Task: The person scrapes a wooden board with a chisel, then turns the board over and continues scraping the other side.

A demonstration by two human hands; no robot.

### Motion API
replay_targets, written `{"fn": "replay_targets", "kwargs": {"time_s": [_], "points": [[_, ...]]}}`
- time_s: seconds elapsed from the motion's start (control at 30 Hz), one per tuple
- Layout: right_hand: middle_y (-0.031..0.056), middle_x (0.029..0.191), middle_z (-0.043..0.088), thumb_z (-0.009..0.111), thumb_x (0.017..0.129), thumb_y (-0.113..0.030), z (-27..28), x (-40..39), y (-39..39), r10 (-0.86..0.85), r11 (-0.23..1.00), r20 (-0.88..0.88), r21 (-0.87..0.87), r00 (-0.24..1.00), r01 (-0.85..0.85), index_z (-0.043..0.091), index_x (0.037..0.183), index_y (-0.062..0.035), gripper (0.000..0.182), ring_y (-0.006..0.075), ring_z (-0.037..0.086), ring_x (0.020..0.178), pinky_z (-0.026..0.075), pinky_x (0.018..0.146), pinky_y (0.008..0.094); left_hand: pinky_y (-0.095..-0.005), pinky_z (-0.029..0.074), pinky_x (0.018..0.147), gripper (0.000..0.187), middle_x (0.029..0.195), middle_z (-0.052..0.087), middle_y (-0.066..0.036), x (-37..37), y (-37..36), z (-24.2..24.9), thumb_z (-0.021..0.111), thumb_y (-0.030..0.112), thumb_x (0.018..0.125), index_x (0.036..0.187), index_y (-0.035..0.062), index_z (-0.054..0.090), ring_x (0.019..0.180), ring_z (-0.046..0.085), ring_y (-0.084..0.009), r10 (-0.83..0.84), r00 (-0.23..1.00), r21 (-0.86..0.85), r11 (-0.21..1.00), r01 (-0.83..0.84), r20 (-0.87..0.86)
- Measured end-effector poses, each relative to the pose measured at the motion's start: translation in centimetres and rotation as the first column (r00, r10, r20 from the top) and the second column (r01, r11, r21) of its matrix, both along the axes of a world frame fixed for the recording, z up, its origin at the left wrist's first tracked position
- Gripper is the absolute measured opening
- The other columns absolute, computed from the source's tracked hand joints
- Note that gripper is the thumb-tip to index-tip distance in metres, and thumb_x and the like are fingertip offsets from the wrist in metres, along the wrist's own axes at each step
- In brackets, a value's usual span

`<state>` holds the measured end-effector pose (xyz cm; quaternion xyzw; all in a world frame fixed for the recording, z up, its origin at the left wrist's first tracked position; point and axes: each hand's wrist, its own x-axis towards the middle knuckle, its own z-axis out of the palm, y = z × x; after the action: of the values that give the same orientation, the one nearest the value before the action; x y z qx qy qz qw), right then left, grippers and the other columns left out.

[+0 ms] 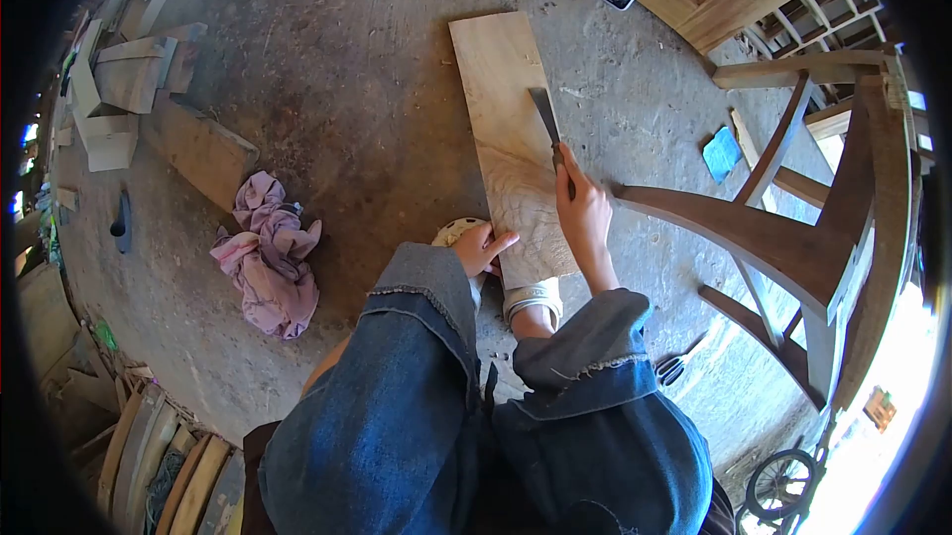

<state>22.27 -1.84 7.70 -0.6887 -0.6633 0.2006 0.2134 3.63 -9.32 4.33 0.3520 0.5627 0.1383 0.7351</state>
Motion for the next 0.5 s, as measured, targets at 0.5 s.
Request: {"fn": "replay_targets", "kwargs": {"time_s": [0.5], "points": [[0.0155, 0.071, 0.066, 0.056, 0.095, -0.027, -1.3, 0.0, 0.1, 0.029, 0.999, 0.021, 0.025, 0.999, -0.03, 0.059, 0.131, -0.0267, 0.036, 0.0339, 0.066, 0.062, 0.052, 0.054, 0.0452, -0.0365, 0.062, 0.063, 0.055, 0.093, 0.054, -0.013, 0.0, 0.2, 0.4, 0.063, 0.043, 0.092, 0.109, -0.008, 0.049, 0.079, 0.065, -0.0232, 0.019, 0.999, -0.046, 0.999, -0.017, 0.042]]}}
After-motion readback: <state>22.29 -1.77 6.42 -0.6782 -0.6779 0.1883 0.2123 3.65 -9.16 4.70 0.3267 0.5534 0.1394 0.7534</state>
